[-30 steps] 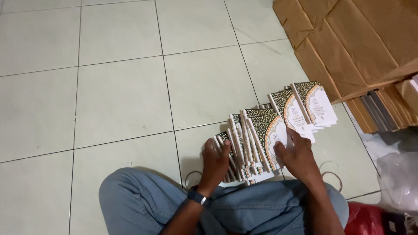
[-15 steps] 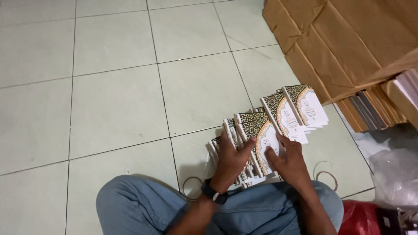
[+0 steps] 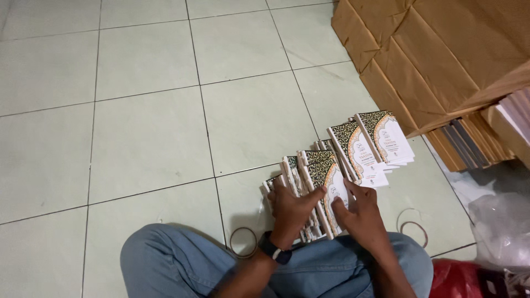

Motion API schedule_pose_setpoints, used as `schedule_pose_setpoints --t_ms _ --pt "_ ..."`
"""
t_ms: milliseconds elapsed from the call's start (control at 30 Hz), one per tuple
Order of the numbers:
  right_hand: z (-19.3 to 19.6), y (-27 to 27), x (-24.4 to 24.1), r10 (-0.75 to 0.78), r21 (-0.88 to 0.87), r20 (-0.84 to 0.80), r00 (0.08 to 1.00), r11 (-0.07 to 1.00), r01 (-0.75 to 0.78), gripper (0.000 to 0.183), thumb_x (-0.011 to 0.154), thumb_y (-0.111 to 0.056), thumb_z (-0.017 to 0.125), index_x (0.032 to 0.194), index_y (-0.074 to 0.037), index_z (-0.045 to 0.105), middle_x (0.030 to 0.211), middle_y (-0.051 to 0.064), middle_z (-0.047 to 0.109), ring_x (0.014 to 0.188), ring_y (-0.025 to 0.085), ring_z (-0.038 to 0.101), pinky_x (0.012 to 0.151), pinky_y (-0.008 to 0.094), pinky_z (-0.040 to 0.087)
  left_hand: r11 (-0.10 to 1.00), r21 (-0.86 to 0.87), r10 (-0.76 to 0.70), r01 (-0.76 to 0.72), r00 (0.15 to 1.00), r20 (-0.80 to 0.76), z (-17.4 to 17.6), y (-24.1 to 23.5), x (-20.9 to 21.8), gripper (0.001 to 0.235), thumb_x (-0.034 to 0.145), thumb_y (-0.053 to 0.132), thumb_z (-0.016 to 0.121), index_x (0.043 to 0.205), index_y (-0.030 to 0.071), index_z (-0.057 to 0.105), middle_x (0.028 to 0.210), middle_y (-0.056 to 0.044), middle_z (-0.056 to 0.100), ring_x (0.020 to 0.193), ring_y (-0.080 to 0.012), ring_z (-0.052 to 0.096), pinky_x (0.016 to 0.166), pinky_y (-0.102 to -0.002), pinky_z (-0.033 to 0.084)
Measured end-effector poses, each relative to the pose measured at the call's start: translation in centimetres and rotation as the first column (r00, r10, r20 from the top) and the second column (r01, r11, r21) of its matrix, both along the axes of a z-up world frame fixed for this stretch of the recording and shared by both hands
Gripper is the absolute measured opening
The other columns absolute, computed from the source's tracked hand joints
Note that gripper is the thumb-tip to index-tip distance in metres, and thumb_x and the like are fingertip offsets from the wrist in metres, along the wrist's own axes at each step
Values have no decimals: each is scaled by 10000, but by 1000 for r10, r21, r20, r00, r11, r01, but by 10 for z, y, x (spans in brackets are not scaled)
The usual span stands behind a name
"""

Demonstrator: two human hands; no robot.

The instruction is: The person sits on a tiled floor and stacks multiple identical hardcover books into neat piles. They pick up books from a larger stack, align them, and place them onto smaller stacks on the floor.

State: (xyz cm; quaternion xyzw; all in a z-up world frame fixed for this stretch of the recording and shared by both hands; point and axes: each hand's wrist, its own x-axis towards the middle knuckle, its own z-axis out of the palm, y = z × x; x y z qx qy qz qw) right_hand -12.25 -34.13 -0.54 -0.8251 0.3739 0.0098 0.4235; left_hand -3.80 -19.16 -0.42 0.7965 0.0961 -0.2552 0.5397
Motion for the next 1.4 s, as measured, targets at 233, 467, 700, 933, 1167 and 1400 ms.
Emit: schedule_pose_setpoints --t_ms 233,467,700,933,1167,1400 --pt "-22 -6 -11 102 -13 324 941 995 -103 609 817 -182 770 1405 -179 614 1293 127 507 1258 190 603 1040 313 533 991 -129 13 -32 989 -148 42 26 -8 1233 636 494 874 1587 100 193 1628 -76 380 1477 -248 402 1162 -389 396" --pt "17 7 -2 136 501 30 990 855 -132 1028 665 -361 805 1587 -222 373 1527 40 524 1229 211 550 983 384 473 886 -409 143 -219 968 -208 32 82 -21 813 500 180 937 1256 102 650 1101 -104 815 965 -229 765 792 -362 636" --pt "-4 83 22 200 877 178 964 413 -247 476 716 0 816 1175 90 729 1152 245 827 1010 350 771 916 458 600 889 -454 -84 60 996 -34 26 175 6 907 502 268 972 1314 96 607 1226 -62 772 1099 -154 713 923 -306 618" --pt "-7 149 111 452 541 207 868 686 -486 599 715 -50 881 1255 -120 630 1094 51 832 982 164 757 888 307 633 769 -139 -454 624 686 568 -25 244 102 969 707 116 915 1391 0 239 1414 -142 578 1270 -232 609 1056 -349 497" --pt "-72 188 183 416 380 425 804 725 -575 1003 690 -73 943 1518 -93 377 1370 231 607 1288 442 594 1009 557 535 851 105 -521 515 799 300 -31 280 175 1156 698 269 915 1588 136 190 1494 -211 524 1351 -473 526 1102 -583 459" --pt "-109 234 175 443 228 501 744 761 -607 1261 656 -142 999 1522 43 100 1391 370 442 1294 575 498 1028 673 454 872 -226 -365 434 884 292 -89 289 170 1251 654 159 911 1643 121 147 1455 -235 571 1320 -440 569 1104 -554 469"
